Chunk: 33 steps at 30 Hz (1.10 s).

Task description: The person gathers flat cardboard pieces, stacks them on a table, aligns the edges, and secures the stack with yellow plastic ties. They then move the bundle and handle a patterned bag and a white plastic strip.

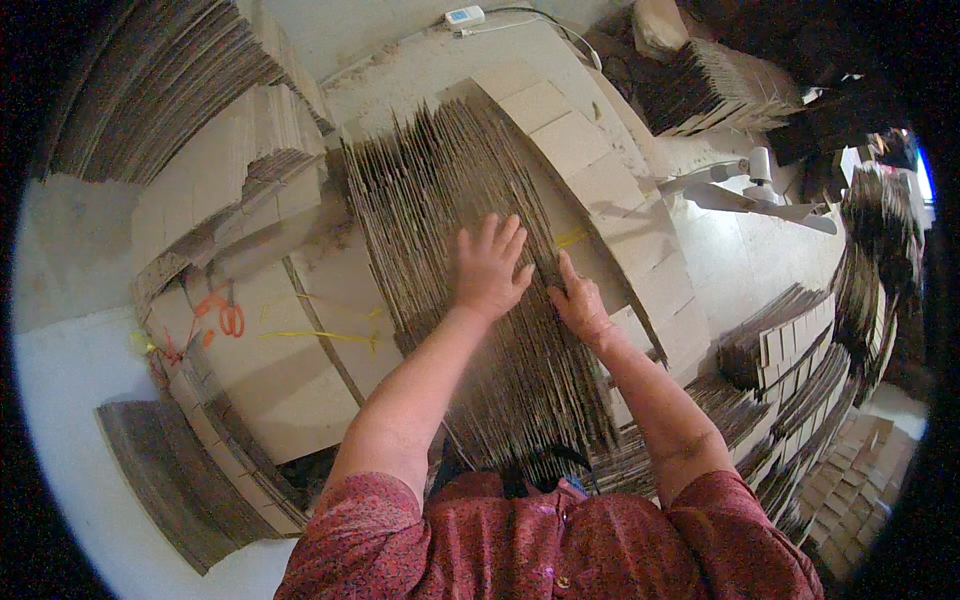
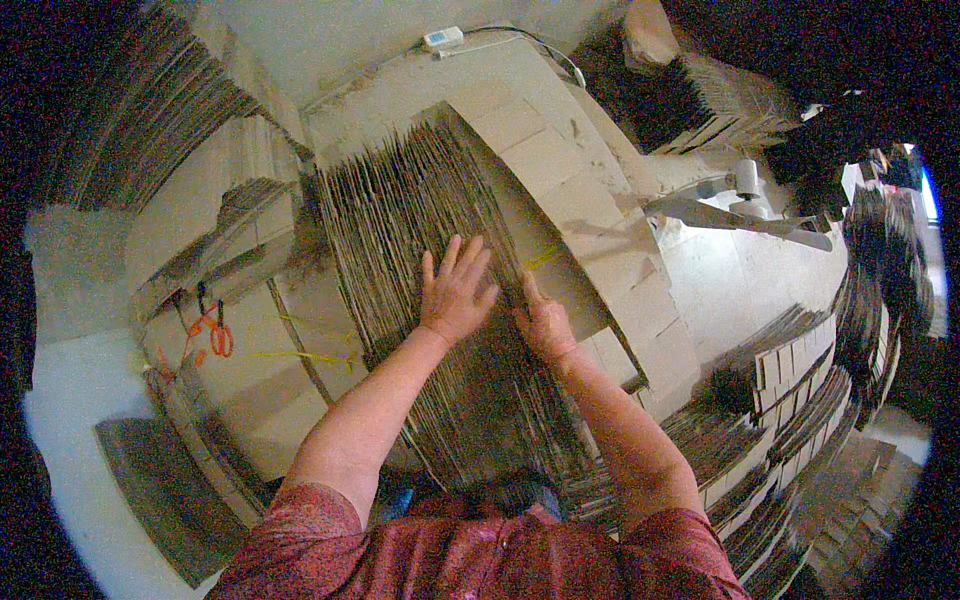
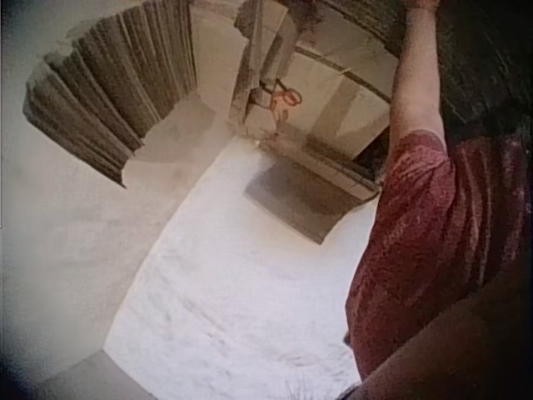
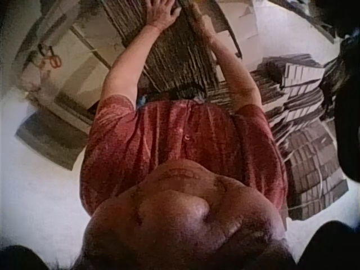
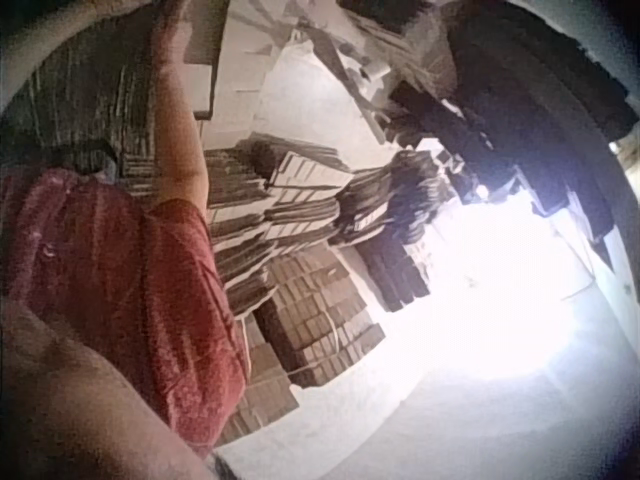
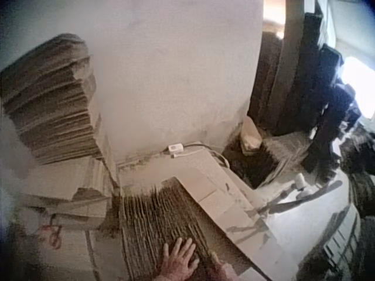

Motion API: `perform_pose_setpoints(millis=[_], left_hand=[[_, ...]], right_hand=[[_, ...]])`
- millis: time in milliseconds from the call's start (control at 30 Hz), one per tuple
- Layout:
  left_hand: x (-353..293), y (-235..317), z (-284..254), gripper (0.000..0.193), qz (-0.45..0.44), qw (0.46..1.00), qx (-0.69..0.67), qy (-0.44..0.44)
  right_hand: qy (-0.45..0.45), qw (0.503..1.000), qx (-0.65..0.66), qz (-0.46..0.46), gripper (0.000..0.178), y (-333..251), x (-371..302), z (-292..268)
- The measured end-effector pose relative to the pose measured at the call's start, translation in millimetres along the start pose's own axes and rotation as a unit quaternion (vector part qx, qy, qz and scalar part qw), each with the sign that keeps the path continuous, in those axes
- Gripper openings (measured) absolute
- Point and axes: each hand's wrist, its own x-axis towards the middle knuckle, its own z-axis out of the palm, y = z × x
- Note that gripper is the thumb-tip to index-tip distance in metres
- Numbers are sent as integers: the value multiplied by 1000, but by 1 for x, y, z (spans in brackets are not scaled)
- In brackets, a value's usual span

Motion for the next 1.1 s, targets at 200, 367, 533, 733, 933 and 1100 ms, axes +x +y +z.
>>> perform_pose_setpoints(millis=[200,367,533,733,933,1100], left_hand=[[-3,0,4,52,5,1000,-5,19],[-2,1,5,55,-2,999,-22,26],[-1,2,2,62,-16,997,-62,35],[1,-2,-4,67,-4,992,-112,48],[-4,-8,6,70,-15,989,-134,56],[-9,-13,19,63,-40,980,-170,94]], right_hand=[[-64,994,5,92,62,-17,-2,-4],[-65,992,-4,107,65,-11,-7,7],[-117,980,-17,161,102,-51,-3,-9],[-55,979,-68,187,127,-68,-5,1],[-61,977,-36,202,122,-51,-5,-1],[-34,975,-55,211,117,-55,-4,-4]])
